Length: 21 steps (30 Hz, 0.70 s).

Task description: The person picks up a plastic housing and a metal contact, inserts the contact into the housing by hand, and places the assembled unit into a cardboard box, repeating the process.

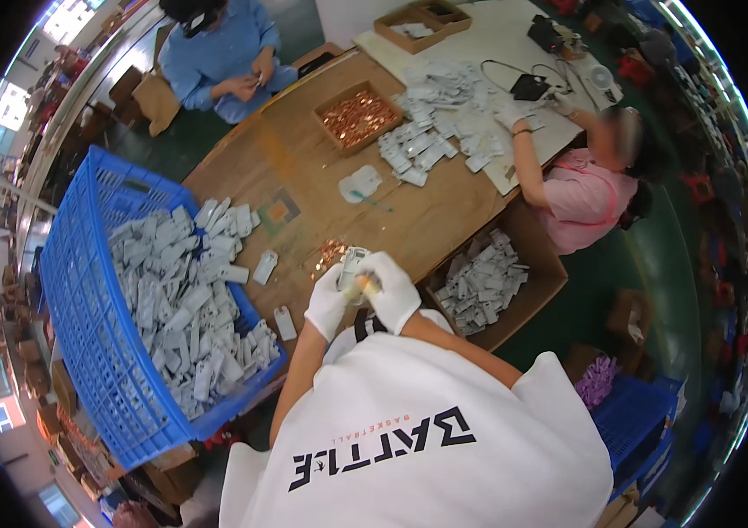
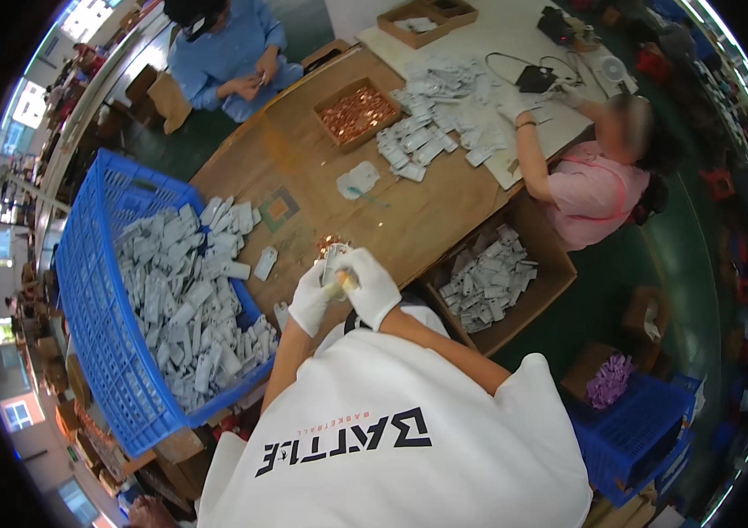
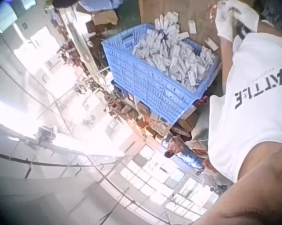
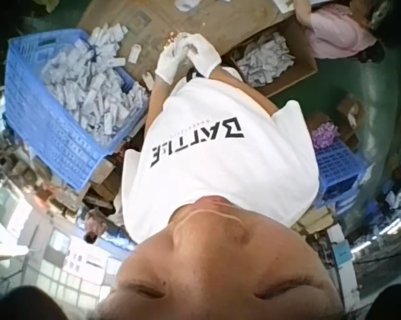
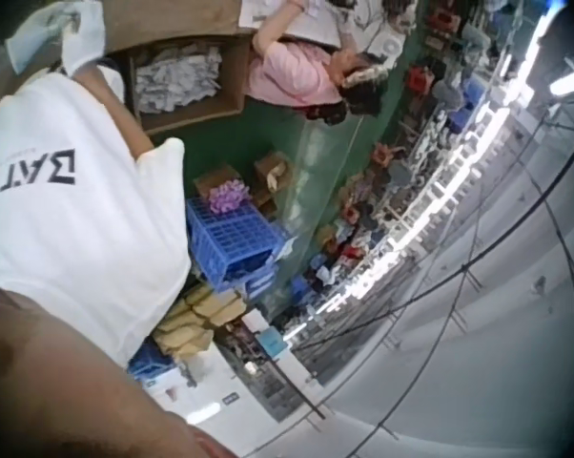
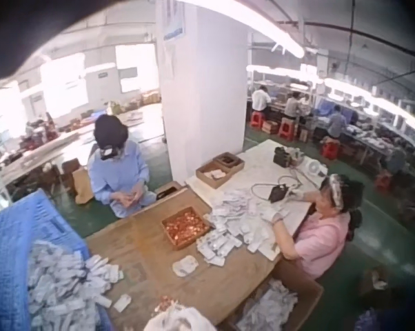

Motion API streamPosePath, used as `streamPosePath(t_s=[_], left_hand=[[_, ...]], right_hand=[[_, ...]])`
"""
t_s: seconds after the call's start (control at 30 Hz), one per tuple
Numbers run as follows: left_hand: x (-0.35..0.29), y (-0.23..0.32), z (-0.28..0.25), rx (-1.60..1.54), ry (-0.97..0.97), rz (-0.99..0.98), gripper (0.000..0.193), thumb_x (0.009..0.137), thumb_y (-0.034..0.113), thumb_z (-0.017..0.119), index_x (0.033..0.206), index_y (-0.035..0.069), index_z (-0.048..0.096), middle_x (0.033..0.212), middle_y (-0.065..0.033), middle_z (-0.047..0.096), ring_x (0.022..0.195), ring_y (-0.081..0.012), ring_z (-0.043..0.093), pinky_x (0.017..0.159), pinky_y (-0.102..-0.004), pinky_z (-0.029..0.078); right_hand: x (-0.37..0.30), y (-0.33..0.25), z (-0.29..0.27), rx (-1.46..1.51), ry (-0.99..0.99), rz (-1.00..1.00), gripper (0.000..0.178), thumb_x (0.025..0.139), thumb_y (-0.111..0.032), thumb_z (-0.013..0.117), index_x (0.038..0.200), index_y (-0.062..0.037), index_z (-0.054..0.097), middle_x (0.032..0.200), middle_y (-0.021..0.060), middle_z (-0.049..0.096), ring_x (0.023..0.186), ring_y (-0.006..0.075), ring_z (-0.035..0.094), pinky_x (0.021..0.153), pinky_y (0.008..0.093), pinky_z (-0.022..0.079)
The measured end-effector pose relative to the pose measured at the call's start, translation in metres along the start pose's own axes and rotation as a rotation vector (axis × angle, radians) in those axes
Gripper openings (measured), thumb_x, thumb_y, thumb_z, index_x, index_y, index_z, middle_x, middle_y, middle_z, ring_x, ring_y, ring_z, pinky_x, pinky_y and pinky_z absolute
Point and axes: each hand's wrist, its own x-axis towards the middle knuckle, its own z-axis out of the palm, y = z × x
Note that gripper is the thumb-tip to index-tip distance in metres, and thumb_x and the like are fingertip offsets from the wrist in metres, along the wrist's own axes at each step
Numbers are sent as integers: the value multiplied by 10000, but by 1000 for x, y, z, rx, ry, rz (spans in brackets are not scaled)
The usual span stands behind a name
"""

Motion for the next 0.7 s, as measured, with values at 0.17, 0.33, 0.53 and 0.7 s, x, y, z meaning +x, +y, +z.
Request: streamPosePath(t_s=[0.17,0.33,0.53,0.7], left_hand=[[-1,3,20,163,44,248,330,809,35,663,1127,30,576,975,-44,651,895,-109,601,796,-259,485],[-10,20,29,328,81,248,450,737,-7,734,1149,40,560,1016,-31,636,921,-105,604,813,-254,490],[-21,42,53,574,125,319,400,757,58,721,1126,54,568,998,-114,684,915,-190,672,793,-299,512],[-26,54,62,766,46,341,417,748,82,732,1132,60,571,967,-147,691,900,-257,691,774,-325,523]], right_hand=[[9,-7,-11,-150,109,-165,222,756,48,634,948,-57,595,967,107,550,885,288,588,767,336,483],[11,-15,-21,-232,55,-130,216,736,12,667,927,-83,629,1025,90,543,893,274,595,753,345,494],[-2,-15,-30,-305,118,-114,139,731,-41,654,849,-90,600,1034,82,539,925,294,584,765,389,492],[-11,-18,-41,-177,183,59,263,743,-23,680,978,-84,579,1042,87,537,878,259,591,760,362,490]])
